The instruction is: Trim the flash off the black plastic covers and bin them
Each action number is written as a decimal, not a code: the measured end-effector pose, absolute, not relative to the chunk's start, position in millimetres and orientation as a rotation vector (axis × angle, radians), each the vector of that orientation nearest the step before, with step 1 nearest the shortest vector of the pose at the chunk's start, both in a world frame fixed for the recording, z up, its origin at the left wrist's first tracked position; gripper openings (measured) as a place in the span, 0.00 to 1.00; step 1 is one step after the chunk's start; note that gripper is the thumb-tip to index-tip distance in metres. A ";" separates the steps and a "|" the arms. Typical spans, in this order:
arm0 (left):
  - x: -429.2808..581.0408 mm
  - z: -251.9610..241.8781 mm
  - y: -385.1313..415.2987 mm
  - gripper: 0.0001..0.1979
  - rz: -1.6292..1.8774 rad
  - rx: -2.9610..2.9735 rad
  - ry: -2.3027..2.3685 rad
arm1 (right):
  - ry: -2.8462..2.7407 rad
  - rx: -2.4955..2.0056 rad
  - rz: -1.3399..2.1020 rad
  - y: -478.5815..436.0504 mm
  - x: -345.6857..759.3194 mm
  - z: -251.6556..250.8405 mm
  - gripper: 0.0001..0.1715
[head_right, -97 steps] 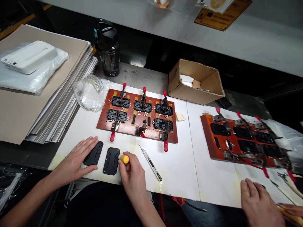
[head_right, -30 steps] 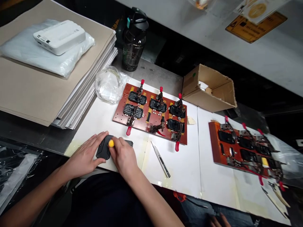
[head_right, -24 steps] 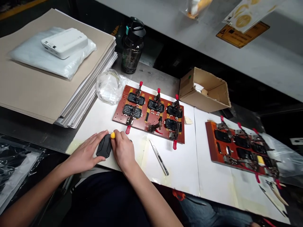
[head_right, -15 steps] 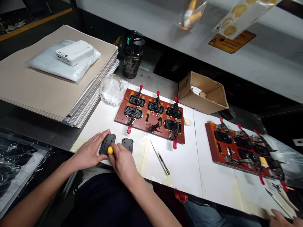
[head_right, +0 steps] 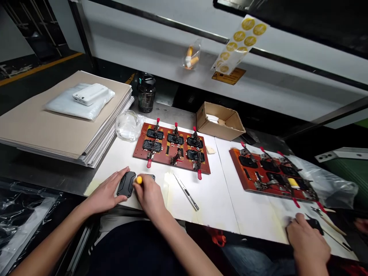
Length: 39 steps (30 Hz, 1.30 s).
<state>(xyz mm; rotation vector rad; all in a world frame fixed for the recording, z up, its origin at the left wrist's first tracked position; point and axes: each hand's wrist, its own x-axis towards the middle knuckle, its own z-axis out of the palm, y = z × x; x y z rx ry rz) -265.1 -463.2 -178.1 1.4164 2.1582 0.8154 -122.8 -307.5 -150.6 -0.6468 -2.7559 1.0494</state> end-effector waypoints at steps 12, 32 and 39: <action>-263.6 -180.9 -462.7 0.45 0.777 1.472 2.175 | -2.886 -0.705 0.880 -310.7 -136.4 -154.6 0.06; -268.8 -182.2 -459.9 0.44 0.637 1.563 2.200 | -2.962 -0.559 1.018 -347.6 -47.4 -138.8 0.05; -196.5 -196.9 -482.4 0.44 1.026 1.773 2.705 | -2.508 -1.005 1.556 -321.1 8.4 -144.9 0.10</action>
